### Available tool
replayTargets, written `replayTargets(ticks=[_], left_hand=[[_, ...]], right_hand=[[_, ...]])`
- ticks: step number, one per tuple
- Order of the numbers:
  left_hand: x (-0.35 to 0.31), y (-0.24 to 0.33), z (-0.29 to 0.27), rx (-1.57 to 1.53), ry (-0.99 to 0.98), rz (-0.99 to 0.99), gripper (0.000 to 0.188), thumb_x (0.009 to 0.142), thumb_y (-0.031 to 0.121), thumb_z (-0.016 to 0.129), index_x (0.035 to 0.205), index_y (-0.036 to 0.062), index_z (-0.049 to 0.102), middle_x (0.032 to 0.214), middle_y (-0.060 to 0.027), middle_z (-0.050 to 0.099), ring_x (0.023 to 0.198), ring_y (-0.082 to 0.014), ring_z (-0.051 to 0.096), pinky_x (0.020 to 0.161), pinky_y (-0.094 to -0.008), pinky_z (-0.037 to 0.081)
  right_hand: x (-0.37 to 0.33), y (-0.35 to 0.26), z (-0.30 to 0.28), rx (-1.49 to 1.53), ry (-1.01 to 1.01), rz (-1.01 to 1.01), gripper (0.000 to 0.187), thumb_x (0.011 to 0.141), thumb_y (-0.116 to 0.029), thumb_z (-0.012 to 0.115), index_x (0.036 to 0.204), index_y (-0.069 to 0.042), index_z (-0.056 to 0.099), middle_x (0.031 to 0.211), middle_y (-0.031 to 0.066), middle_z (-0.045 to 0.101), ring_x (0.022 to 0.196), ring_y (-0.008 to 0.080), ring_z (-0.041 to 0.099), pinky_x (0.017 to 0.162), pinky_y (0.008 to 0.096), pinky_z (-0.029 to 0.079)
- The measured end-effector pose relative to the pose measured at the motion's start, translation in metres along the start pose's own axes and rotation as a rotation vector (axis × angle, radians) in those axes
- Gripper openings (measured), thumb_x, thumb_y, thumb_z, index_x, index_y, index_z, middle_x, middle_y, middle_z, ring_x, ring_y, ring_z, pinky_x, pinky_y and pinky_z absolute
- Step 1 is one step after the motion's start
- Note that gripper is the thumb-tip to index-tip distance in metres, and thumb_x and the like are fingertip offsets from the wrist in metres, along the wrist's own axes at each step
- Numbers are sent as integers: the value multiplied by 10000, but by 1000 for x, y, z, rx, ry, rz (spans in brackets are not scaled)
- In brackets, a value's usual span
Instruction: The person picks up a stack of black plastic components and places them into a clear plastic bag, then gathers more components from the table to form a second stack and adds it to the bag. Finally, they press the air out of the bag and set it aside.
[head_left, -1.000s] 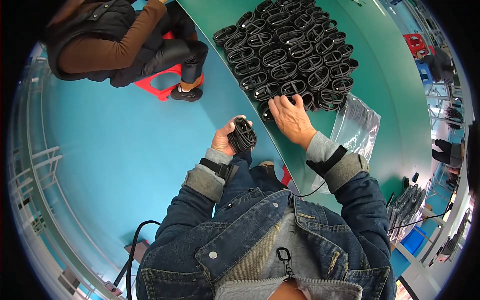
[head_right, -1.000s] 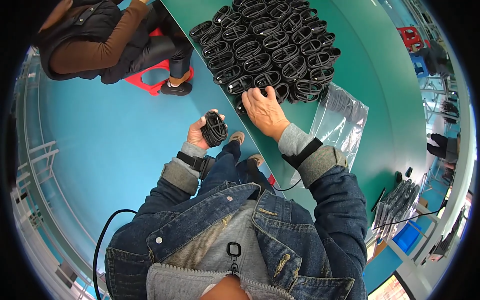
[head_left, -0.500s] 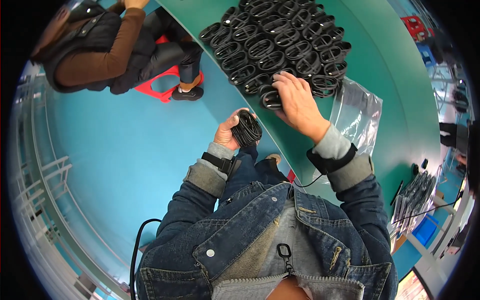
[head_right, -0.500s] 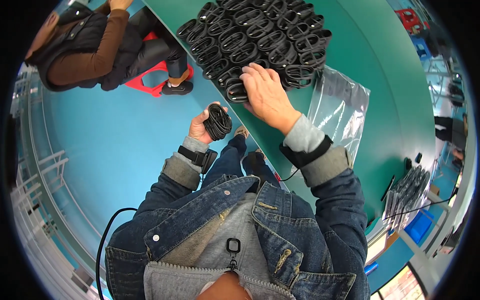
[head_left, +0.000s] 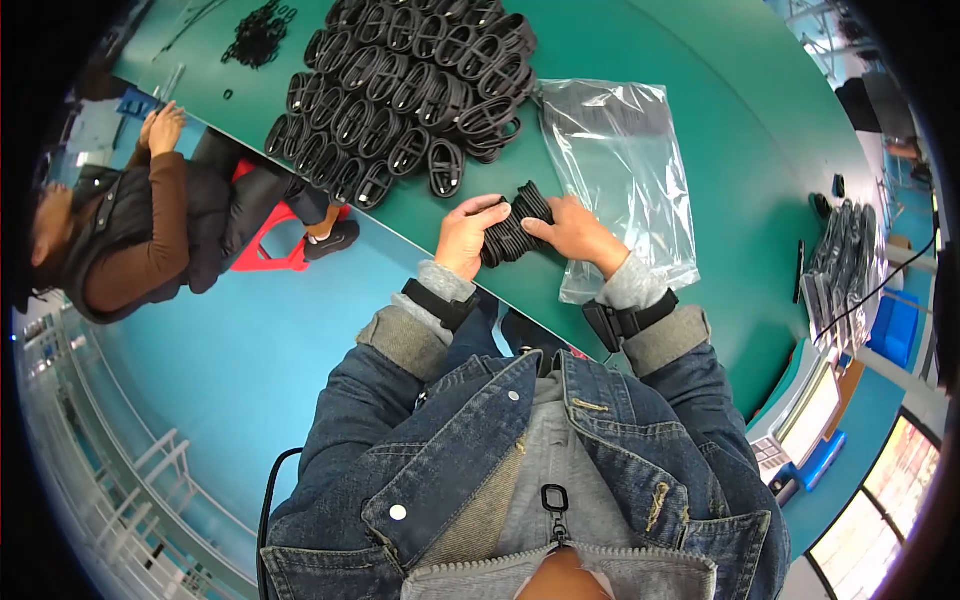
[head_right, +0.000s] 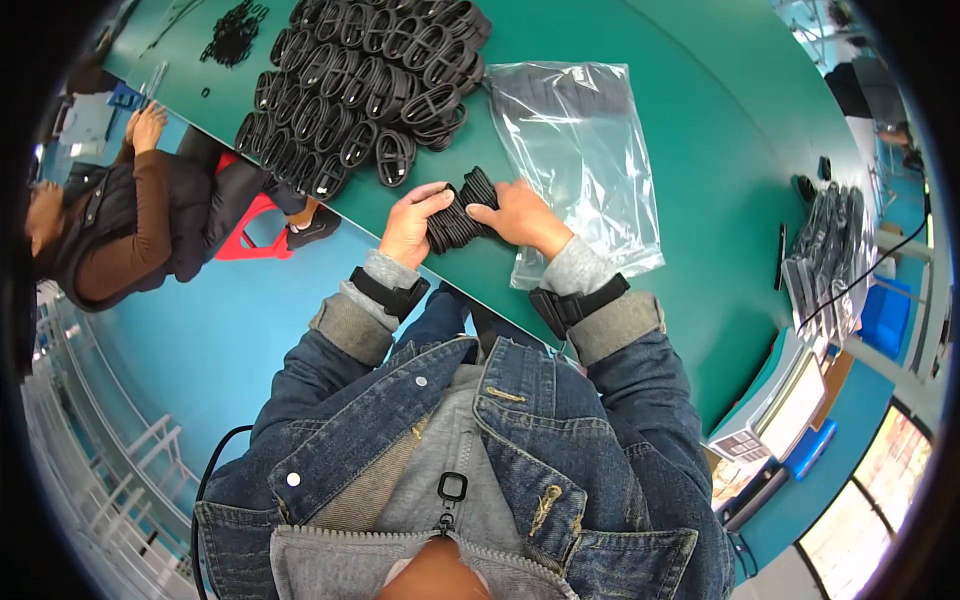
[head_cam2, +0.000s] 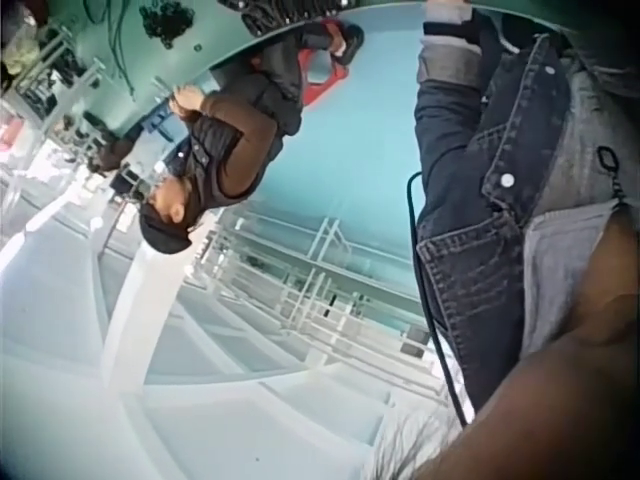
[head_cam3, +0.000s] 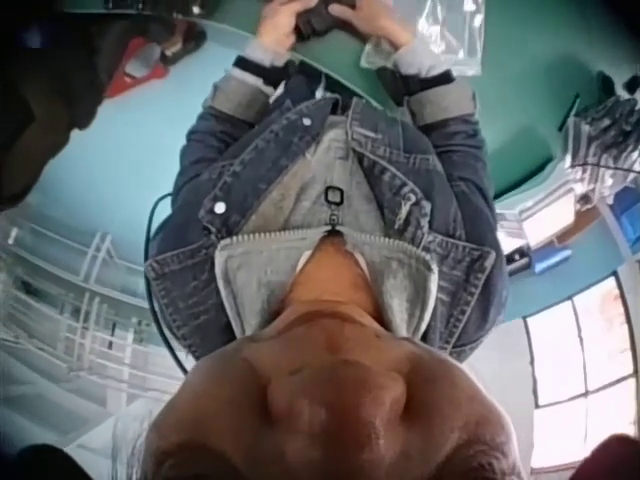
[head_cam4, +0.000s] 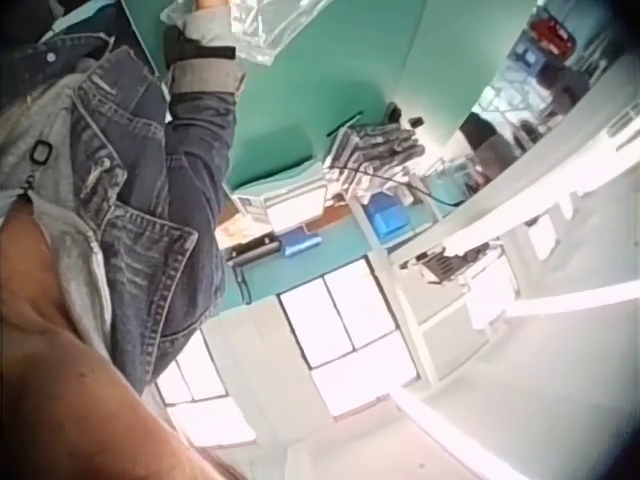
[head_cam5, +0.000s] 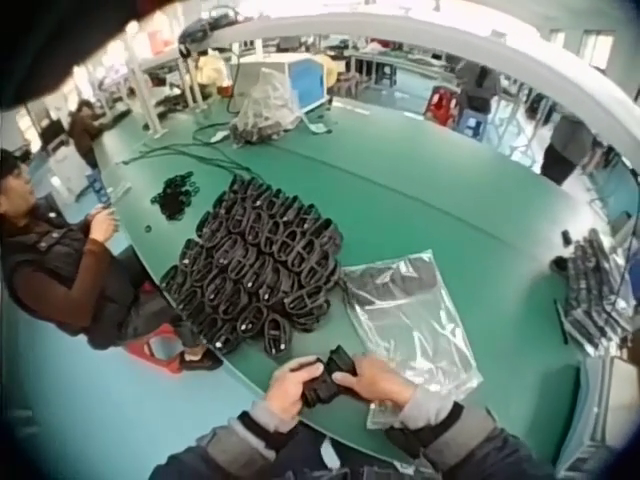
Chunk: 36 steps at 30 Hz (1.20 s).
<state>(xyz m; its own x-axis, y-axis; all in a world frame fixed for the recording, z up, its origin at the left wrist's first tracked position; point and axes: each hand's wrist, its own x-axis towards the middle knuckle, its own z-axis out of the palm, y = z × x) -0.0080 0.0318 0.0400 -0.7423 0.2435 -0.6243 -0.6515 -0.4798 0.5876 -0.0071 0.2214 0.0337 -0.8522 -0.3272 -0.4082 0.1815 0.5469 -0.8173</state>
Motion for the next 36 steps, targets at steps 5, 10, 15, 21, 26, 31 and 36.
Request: replayTargets(ticks=[5,10,15,21,26,31,36], left_hand=[[-2,-4,2,247,43,142,321,784,47,660,1074,-50,563,975,-91,617,865,-153,596,785,-272,480],[-4,-11,6,323,144,196,316,760,53,683,1038,-60,586,942,-95,624,838,-148,591,762,-259,470],[2,-22,21,155,189,183,324,746,67,698,1030,-51,595,944,-105,623,842,-164,592,757,-268,471],[-8,-34,23,95,250,169,316,794,111,648,1067,-31,573,996,-107,608,904,-194,578,825,-317,467],[-10,-56,16,258,327,396,290,827,144,643,1045,-34,575,949,-71,608,857,-151,550,788,-279,453],[-15,-42,10,675,282,558,336,824,112,603,1119,-35,538,1125,-147,527,976,-240,519,870,-341,414],[-15,4,11,1280,-283,819,519,815,81,522,1313,11,396,1409,-218,265,1273,-367,307,1028,-386,280]], right_hand=[[-17,-20,6,-233,359,-57,517,783,-336,644,1117,28,493,898,214,586,846,396,571,758,434,455],[-20,-2,17,-149,511,-105,548,768,-308,649,1173,6,455,949,211,562,902,377,539,777,416,440],[-23,14,23,-180,536,-199,634,707,-271,692,1205,-1,407,978,217,544,926,380,510,813,426,412],[-42,-4,20,-184,398,-383,1026,446,-353,817,1254,29,314,1057,247,494,982,421,456,869,469,364],[-44,-23,48,-405,444,-141,1169,439,-375,821,1340,41,203,1254,226,361,1155,388,364,962,468,309],[-42,-32,49,-419,407,-73,1105,475,-288,796,1347,18,190,1268,224,333,1174,381,339,971,474,297],[-39,-23,44,-390,371,-101,1099,474,-274,794,1347,0,185,1288,236,312,1200,397,315,1001,462,284]])
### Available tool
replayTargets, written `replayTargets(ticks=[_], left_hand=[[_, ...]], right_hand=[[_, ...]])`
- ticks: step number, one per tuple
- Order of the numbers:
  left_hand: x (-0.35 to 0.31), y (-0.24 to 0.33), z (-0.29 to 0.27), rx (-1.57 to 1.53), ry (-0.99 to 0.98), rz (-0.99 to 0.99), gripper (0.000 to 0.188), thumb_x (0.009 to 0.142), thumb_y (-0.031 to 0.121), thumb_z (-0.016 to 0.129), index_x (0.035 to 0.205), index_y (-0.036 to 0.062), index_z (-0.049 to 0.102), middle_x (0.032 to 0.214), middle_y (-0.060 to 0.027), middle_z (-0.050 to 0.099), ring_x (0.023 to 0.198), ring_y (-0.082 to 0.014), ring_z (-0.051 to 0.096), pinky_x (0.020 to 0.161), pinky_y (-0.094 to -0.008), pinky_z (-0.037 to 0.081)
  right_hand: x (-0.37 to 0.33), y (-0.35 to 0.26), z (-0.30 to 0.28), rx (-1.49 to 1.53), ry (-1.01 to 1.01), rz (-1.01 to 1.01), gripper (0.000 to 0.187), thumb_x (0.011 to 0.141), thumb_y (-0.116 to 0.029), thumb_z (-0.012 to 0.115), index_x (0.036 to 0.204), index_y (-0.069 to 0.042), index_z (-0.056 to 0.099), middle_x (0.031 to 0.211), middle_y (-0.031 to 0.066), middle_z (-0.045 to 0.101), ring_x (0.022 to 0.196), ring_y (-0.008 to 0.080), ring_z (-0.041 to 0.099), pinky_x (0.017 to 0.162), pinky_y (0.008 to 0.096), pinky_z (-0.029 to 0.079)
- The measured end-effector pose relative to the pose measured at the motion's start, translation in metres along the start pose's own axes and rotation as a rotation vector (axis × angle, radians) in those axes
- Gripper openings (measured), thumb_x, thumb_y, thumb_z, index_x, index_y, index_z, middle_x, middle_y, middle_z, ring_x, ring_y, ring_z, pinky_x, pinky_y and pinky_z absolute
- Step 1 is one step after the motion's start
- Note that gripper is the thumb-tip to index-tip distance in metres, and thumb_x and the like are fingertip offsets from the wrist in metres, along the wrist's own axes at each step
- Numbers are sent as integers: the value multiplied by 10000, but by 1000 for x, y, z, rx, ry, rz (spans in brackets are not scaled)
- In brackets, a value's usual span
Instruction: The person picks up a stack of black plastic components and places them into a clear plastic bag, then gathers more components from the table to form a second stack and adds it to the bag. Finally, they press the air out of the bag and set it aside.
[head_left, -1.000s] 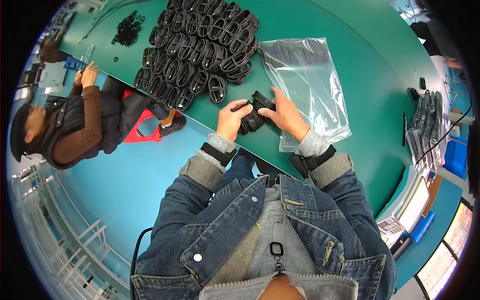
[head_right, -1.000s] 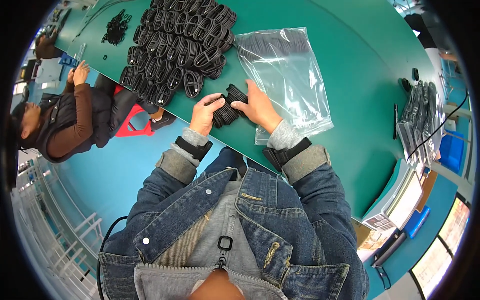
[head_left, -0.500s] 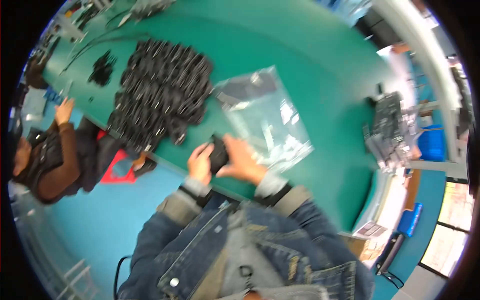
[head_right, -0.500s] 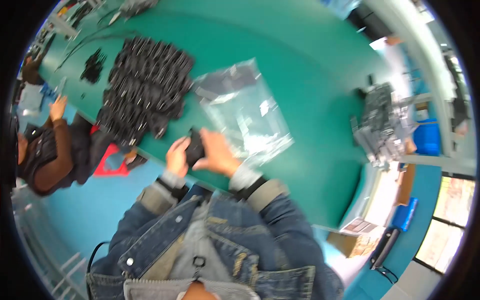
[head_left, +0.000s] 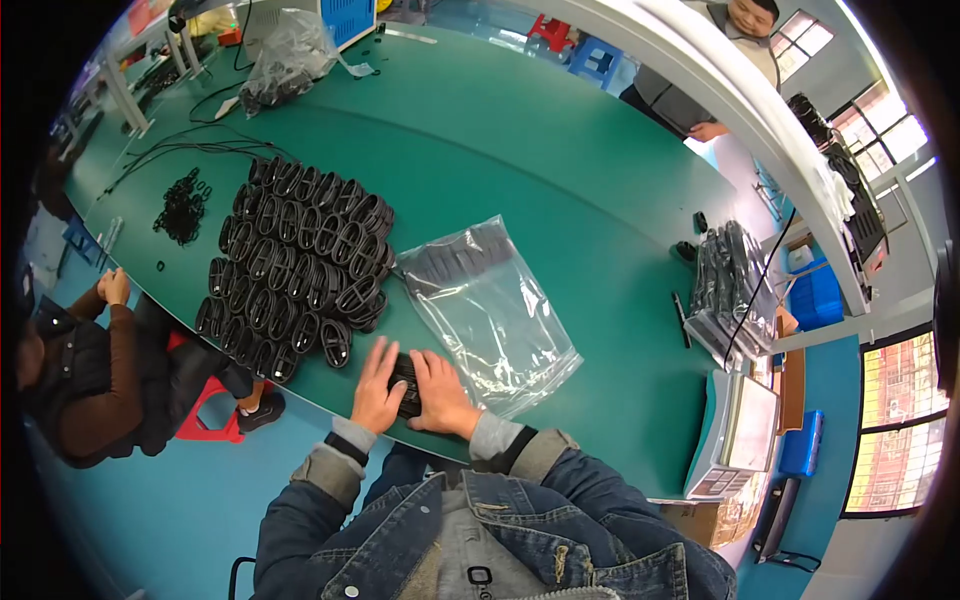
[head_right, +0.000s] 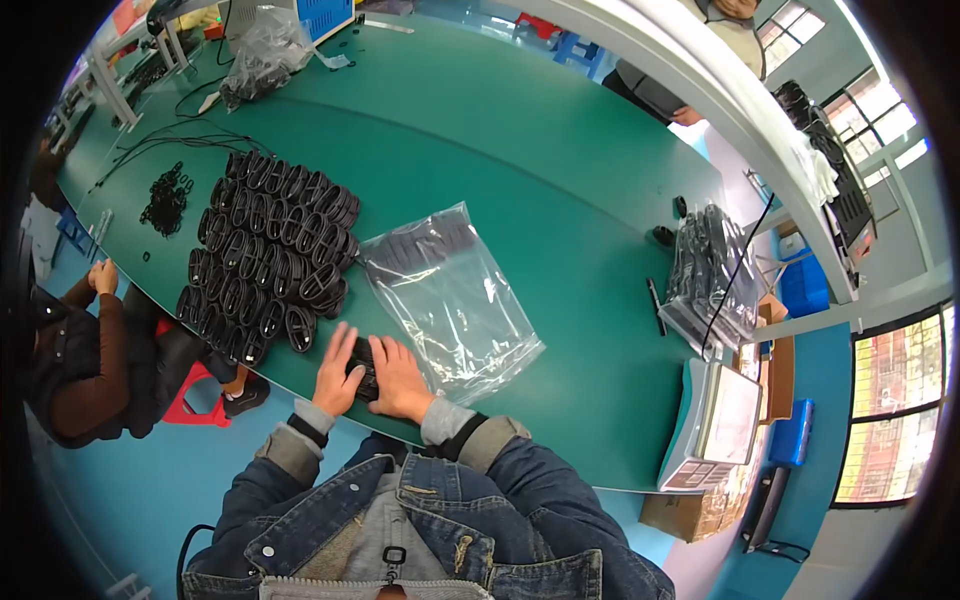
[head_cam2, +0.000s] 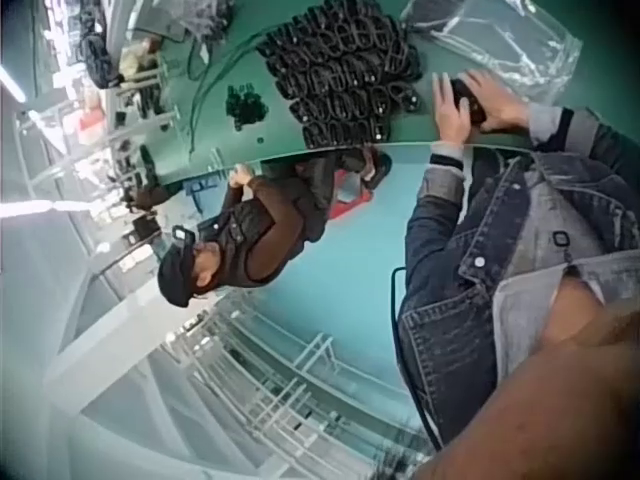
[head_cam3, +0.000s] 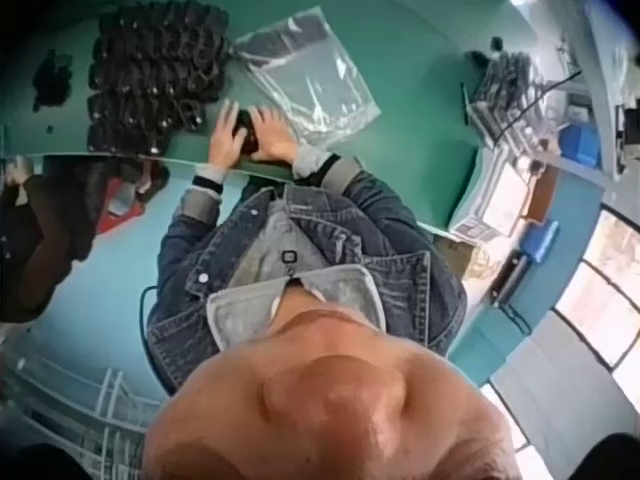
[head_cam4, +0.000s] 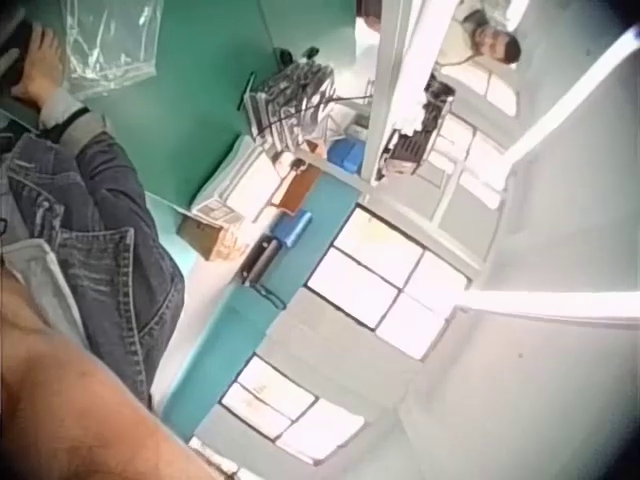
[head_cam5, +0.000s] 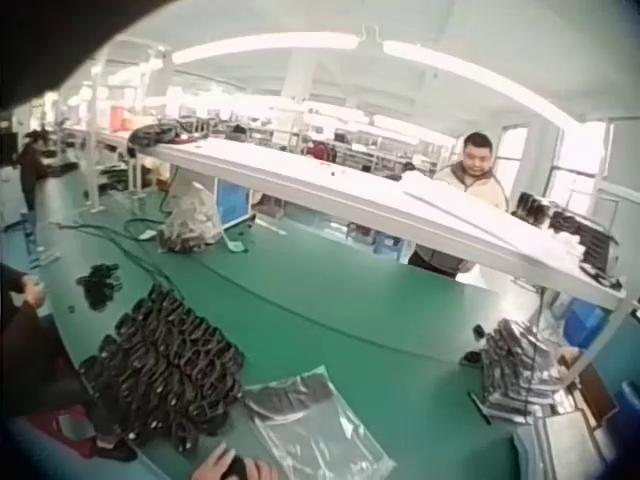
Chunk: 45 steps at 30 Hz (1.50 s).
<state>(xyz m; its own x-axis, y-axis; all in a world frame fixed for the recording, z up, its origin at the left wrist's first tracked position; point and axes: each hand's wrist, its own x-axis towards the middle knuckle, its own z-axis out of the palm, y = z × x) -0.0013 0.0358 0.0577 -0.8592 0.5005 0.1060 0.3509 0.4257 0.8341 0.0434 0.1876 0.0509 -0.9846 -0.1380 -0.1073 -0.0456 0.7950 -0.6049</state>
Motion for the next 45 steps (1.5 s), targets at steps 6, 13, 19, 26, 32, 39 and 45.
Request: replayTargets(ticks=[6,13,19,26,32,39,45], left_hand=[[7,-28,-2,-125,-234,36,562,853,145,460,1370,5,290,1448,-208,203,1334,-352,214,1064,-382,224],[-4,-36,15,-46,-130,60,560,875,168,427,1376,-10,255,1443,-225,194,1328,-376,207,1072,-405,204],[-2,-35,16,-136,-56,54,518,879,166,417,1349,-16,298,1378,-231,294,1253,-388,302,1044,-418,239],[-1,-36,10,-138,-87,82,453,874,145,410,1291,-24,366,1329,-224,353,1203,-384,354,1024,-415,269],[3,-36,6,-203,-155,135,448,890,178,417,1290,-19,374,1319,-221,373,1206,-368,366,1034,-388,263],[20,0,-7,-576,-99,-241,472,888,265,480,1265,-9,406,1247,-191,427,1142,-289,432,968,-349,335],[23,101,63,311,-59,432,664,709,285,675,1271,53,407,1123,-137,452,1014,-288,443,884,-427,317]], right_hand=[[6,10,-2,90,-39,-85,1050,561,-334,769,1353,17,176,1341,269,258,1262,425,254,1054,459,231],[7,10,41,354,400,-33,931,732,-440,649,1361,59,177,1375,296,203,1295,441,205,1074,436,202],[7,6,38,272,318,-42,1013,667,-470,696,1353,70,181,1369,294,213,1289,446,213,1066,440,227],[-1,-13,12,116,176,-17,959,524,-272,781,1273,65,285,1245,277,335,1146,453,351,990,452,323],[-3,-14,23,29,309,-18,872,476,-147,754,1223,42,346,1111,224,426,995,405,410,881,439,385],[-52,-9,-37,629,209,89,862,529,-124,764,1273,-17,341,1136,159,456,1074,318,446,936,386,367],[-155,52,-109,1151,430,331,967,512,-107,793,1338,-34,296,1191,108,456,1113,228,461,967,331,356]])
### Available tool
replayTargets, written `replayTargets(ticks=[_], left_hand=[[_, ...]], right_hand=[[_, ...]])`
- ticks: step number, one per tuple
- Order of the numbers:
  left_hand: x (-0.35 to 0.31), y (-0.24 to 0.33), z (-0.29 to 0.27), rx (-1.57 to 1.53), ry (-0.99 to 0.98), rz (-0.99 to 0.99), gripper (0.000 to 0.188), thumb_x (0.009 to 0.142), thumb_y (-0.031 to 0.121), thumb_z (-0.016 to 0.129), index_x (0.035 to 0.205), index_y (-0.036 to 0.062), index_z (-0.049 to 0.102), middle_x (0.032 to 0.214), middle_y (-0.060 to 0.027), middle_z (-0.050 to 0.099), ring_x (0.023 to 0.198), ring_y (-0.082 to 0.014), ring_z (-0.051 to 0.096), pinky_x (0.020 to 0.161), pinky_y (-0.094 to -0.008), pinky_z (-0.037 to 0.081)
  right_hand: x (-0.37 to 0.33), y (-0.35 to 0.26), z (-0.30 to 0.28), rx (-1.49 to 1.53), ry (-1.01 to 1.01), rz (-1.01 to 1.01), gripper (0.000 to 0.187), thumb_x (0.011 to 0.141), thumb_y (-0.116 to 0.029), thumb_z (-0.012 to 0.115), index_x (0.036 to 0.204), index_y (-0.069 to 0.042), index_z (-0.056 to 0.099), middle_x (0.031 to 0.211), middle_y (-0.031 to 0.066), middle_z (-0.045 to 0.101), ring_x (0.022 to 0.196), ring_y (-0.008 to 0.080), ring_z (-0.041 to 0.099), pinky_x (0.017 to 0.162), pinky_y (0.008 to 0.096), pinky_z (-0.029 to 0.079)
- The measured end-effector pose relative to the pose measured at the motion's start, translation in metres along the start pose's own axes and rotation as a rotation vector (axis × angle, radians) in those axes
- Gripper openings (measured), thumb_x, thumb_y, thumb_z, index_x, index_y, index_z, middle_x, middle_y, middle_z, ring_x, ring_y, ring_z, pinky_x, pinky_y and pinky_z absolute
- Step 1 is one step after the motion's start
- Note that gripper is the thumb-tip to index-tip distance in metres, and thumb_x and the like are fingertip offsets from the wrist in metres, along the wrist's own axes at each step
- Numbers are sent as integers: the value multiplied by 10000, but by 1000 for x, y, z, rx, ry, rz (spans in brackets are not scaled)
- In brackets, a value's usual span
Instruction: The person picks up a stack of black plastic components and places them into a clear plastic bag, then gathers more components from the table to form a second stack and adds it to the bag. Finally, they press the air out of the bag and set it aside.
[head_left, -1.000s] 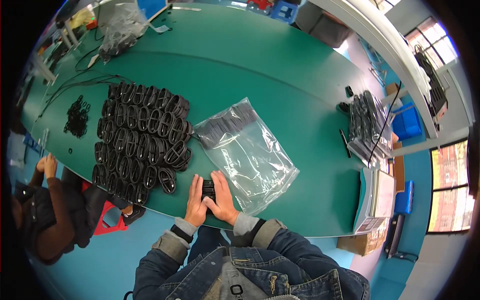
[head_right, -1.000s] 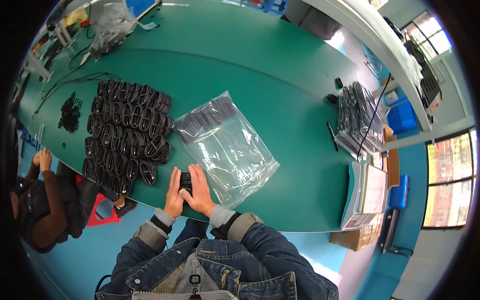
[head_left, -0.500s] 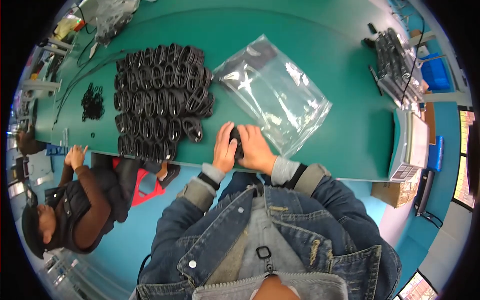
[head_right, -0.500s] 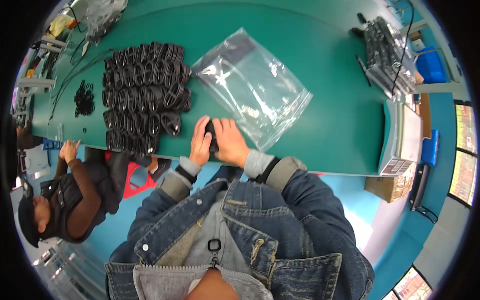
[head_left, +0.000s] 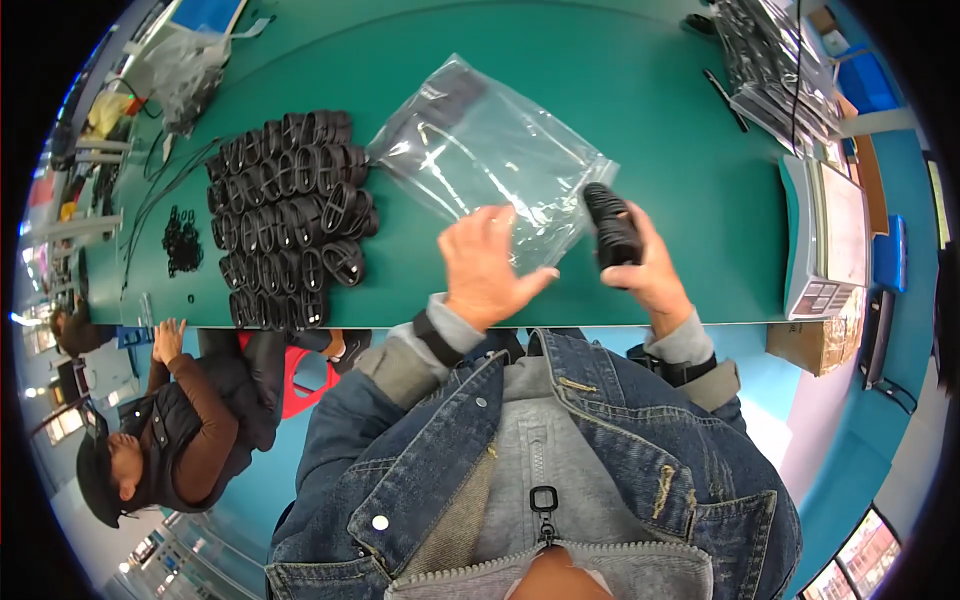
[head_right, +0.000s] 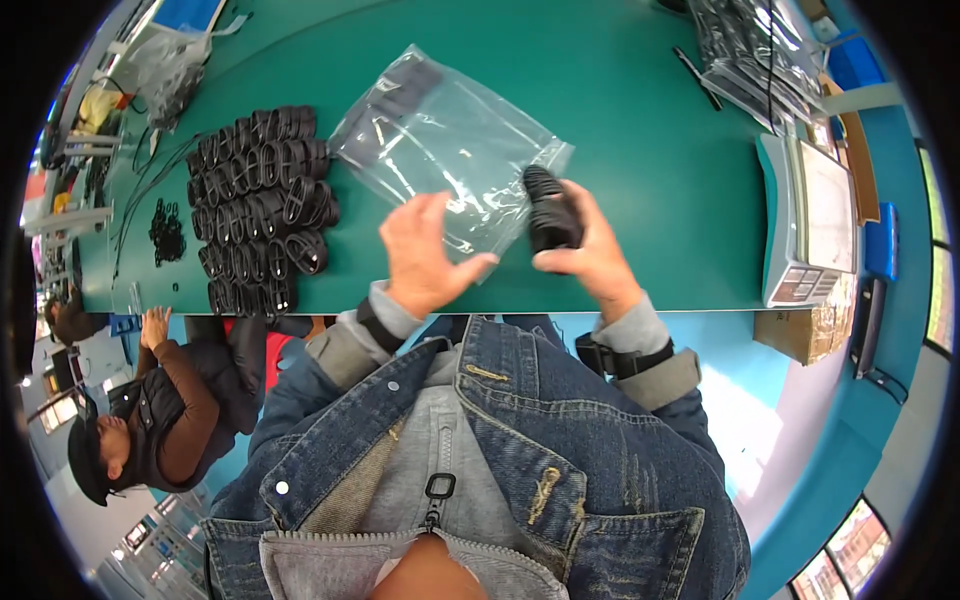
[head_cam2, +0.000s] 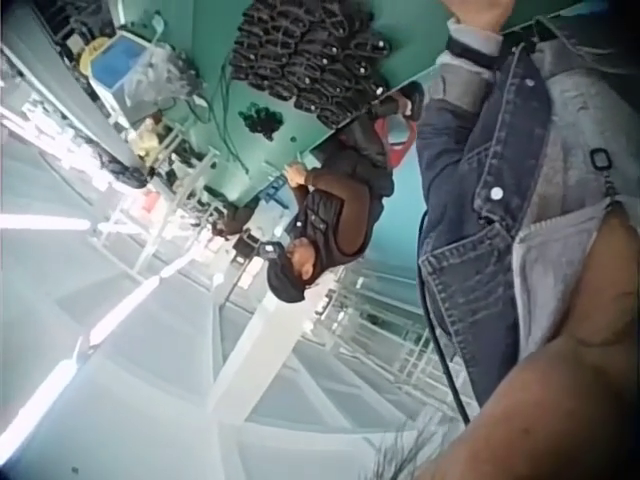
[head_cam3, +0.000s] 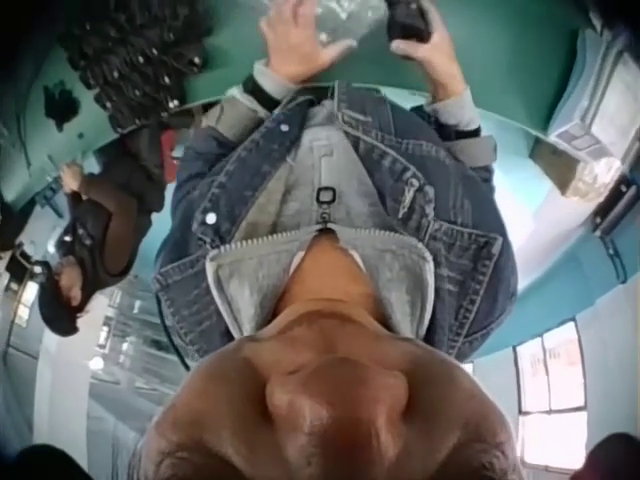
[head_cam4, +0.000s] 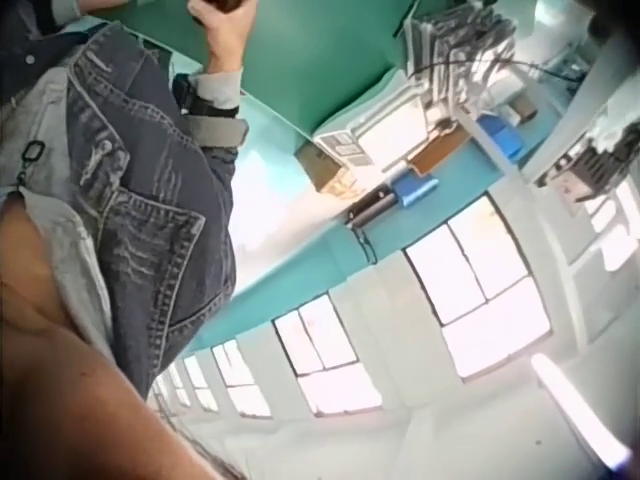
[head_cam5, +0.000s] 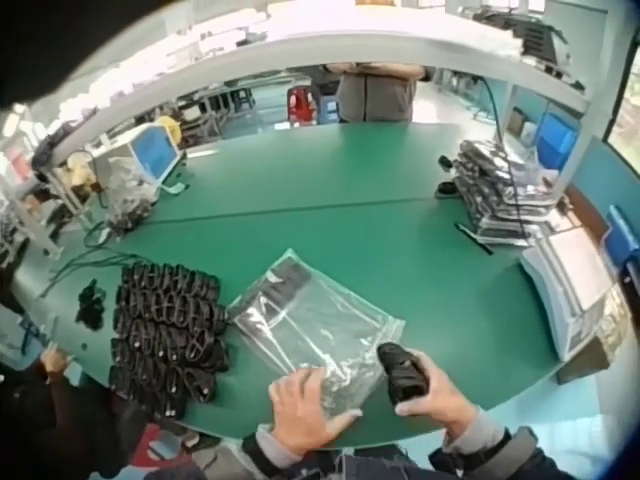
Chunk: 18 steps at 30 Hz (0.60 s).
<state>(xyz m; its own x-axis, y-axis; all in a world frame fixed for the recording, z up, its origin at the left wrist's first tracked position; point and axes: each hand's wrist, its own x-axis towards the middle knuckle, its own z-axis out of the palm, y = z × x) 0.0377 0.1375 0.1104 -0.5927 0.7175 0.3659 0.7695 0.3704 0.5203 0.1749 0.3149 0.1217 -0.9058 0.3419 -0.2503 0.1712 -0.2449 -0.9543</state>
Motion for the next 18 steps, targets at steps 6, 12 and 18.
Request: replayTargets(ticks=[6,12,18], left_hand=[[5,9,64,356,-225,-3,755,636,201,699,1305,75,372,1171,-135,402,1052,-299,398,874,-477,281],[-5,26,60,370,-211,9,743,649,125,660,1320,61,345,1144,-143,417,1023,-309,407,861,-445,287],[-4,3,57,384,-195,24,532,665,41,630,1180,42,497,1003,-109,516,894,-284,509,771,-391,386]], right_hand=[[-17,36,-47,-577,307,-7,858,532,-99,766,1269,-4,338,1113,144,468,1042,257,483,937,351,386],[4,42,-15,-877,283,-213,782,557,-107,763,1216,7,358,1113,205,434,1032,359,449,906,403,402],[26,47,-6,-901,-4,-404,754,573,-103,753,1208,4,361,1135,220,419,1025,415,427,893,426,395]])
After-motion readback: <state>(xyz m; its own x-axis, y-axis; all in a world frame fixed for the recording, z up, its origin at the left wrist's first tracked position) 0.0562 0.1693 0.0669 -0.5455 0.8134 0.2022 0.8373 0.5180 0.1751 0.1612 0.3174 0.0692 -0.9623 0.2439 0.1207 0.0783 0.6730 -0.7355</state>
